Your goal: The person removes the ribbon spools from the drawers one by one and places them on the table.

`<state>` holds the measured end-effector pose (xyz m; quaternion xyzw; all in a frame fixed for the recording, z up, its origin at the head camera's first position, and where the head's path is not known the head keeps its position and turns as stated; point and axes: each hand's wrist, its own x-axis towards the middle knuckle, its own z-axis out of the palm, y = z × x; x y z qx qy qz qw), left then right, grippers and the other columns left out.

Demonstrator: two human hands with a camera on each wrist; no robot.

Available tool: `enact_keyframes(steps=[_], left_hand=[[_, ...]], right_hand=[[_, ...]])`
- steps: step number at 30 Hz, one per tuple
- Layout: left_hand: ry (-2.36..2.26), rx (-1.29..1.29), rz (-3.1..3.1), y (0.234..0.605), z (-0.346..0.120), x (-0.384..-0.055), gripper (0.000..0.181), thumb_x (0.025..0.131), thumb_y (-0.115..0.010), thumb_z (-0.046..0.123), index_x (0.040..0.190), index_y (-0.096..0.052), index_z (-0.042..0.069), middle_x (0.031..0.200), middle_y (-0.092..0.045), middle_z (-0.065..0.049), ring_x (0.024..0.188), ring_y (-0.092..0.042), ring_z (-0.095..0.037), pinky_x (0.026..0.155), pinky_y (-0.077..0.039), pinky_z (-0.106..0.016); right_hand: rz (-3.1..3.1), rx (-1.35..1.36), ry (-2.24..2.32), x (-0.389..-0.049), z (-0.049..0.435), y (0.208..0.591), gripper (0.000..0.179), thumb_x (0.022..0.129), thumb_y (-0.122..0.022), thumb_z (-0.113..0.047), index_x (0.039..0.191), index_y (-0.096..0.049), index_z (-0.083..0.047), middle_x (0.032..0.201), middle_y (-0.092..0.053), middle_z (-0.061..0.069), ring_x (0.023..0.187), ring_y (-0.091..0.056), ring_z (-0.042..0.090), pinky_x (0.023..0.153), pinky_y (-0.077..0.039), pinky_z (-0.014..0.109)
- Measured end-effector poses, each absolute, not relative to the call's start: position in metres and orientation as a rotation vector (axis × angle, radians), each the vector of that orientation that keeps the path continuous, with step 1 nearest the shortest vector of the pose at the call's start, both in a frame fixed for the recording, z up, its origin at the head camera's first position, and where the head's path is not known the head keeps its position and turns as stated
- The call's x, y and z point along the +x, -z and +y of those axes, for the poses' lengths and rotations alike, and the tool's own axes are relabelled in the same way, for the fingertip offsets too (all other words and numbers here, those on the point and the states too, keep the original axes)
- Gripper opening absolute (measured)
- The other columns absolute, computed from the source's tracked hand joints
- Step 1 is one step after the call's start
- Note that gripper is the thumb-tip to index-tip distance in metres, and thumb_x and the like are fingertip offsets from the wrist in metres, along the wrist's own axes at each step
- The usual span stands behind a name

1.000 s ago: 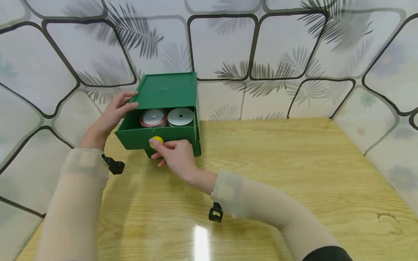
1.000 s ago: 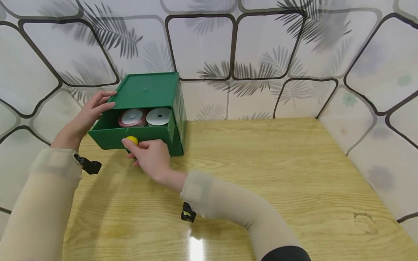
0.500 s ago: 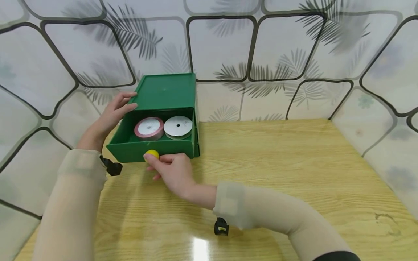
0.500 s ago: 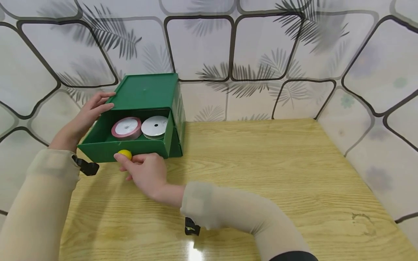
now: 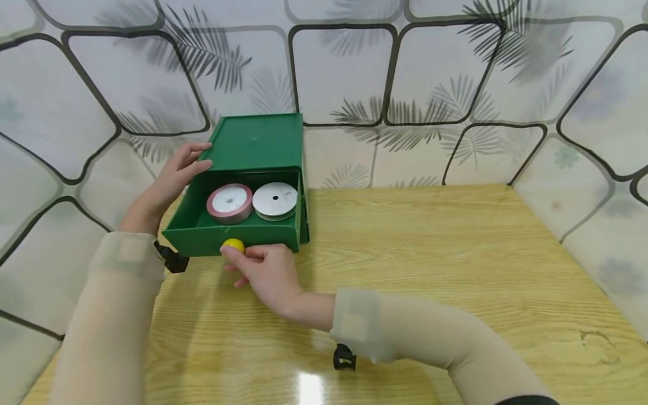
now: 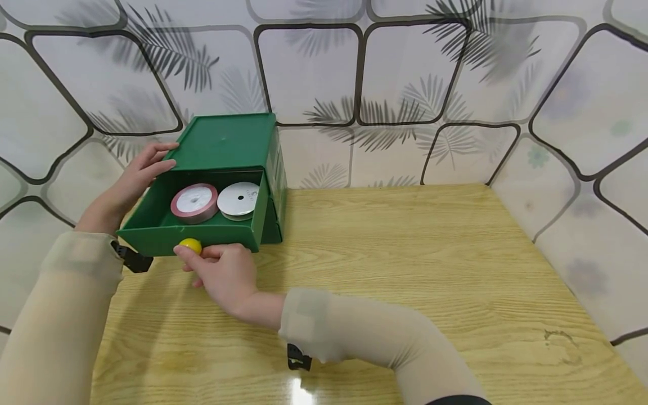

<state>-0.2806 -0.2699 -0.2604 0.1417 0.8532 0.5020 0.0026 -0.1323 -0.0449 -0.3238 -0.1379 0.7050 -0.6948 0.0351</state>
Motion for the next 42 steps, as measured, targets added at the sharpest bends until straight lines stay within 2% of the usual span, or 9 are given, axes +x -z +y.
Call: enact_keyframes(steps=[5,9,16,24,33,36,39,40,42], left_hand=[[-1.577,0.46,2.68,0.26,-0.269,-0.281,0.053,0.102,-0.046,0.037,0.15,-0.032,0.017,0.157,-0.02,-0.017,0.137,-0.026,-0.035,0.108,-0.021,-0.057],[-1.581,0.467,2.686,0.26,-0.268,-0.282,0.053,0.102,-0.046,0.035,0.149,-0.032,0.016,0.156,-0.024,-0.017,0.132,-0.032,-0.034,0.105,-0.025,-0.055],[-1.581,0.453,2.685,0.26,-0.269,-0.282,0.053,0.102,-0.046,0.034,0.149,-0.031,0.015,0.156,-0.024,-0.018,0.131,-0.034,-0.035,0.106,-0.024,-0.057],[-1.576,0.451,2.688,0.261,-0.27,-0.283,0.053,0.102,-0.046,0.034,0.149,-0.031,0.015,0.156,-0.023,-0.018,0.133,-0.031,-0.037,0.106,-0.024,-0.058],[-1.571,0.441,2.688,0.261,-0.271,-0.283,0.054,0.102,-0.046,0.035,0.15,-0.03,0.015,0.156,-0.023,-0.018,0.133,-0.031,-0.037,0.106,-0.023,-0.059],[-1.574,0.441,2.69,0.261,-0.271,-0.282,0.053,0.102,-0.046,0.035,0.149,-0.031,0.015,0.156,-0.023,-0.018,0.132,-0.032,-0.037,0.106,-0.024,-0.059],[-1.578,0.447,2.687,0.261,-0.27,-0.282,0.053,0.102,-0.046,0.034,0.149,-0.031,0.015,0.156,-0.024,-0.018,0.131,-0.033,-0.036,0.106,-0.024,-0.058],[-1.58,0.45,2.685,0.261,-0.27,-0.281,0.053,0.102,-0.046,0.034,0.149,-0.031,0.015,0.156,-0.024,-0.018,0.131,-0.033,-0.036,0.106,-0.024,-0.058],[-1.587,0.457,2.678,0.261,-0.269,-0.281,0.052,0.102,-0.046,0.033,0.149,-0.031,0.015,0.155,-0.025,-0.018,0.13,-0.034,-0.035,0.107,-0.024,-0.059]], right_hand=[[2.13,-0.452,2.159,-0.133,-0.042,0.326,0.03,0.09,-0.07,-0.035,0.092,-0.078,-0.006,0.077,-0.073,-0.005,0.059,-0.068,0.023,0.068,-0.052,0.026],[2.111,-0.478,2.179,-0.133,-0.037,0.327,0.028,0.089,-0.071,-0.032,0.094,-0.078,-0.006,0.081,-0.074,-0.002,0.057,-0.067,0.02,0.065,-0.054,0.029],[2.117,-0.51,2.172,-0.135,-0.017,0.33,0.023,0.09,-0.072,-0.026,0.093,-0.077,-0.004,0.082,-0.074,0.003,0.059,-0.067,0.023,0.045,-0.04,0.022],[2.149,-0.509,2.134,-0.136,0.008,0.334,0.022,0.09,-0.072,-0.022,0.096,-0.076,-0.002,0.083,-0.074,0.003,0.066,-0.068,0.036,0.052,-0.049,0.025],[2.21,-0.573,2.085,-0.139,0.039,0.344,0.022,0.091,-0.07,-0.02,0.098,-0.075,0.001,0.087,-0.074,0.007,0.067,-0.069,0.032,0.064,-0.055,0.03],[2.229,-0.563,2.064,-0.141,0.049,0.346,0.021,0.091,-0.07,-0.02,0.1,-0.076,-0.001,0.088,-0.074,0.008,0.068,-0.069,0.031,0.052,-0.05,0.025],[2.262,-0.538,2.04,-0.143,0.059,0.347,0.021,0.092,-0.069,-0.021,0.101,-0.076,-0.002,0.089,-0.073,0.012,0.071,-0.068,0.035,0.038,-0.031,0.022],[2.276,-0.53,2.034,-0.144,0.062,0.346,0.022,0.092,-0.069,-0.021,0.1,-0.076,-0.002,0.089,-0.073,0.012,0.071,-0.068,0.035,0.038,-0.027,0.022],[2.309,-0.519,2.022,-0.146,0.069,0.345,0.022,0.092,-0.069,-0.021,0.101,-0.075,-0.002,0.089,-0.073,0.013,0.071,-0.069,0.034,0.038,-0.026,0.023]])
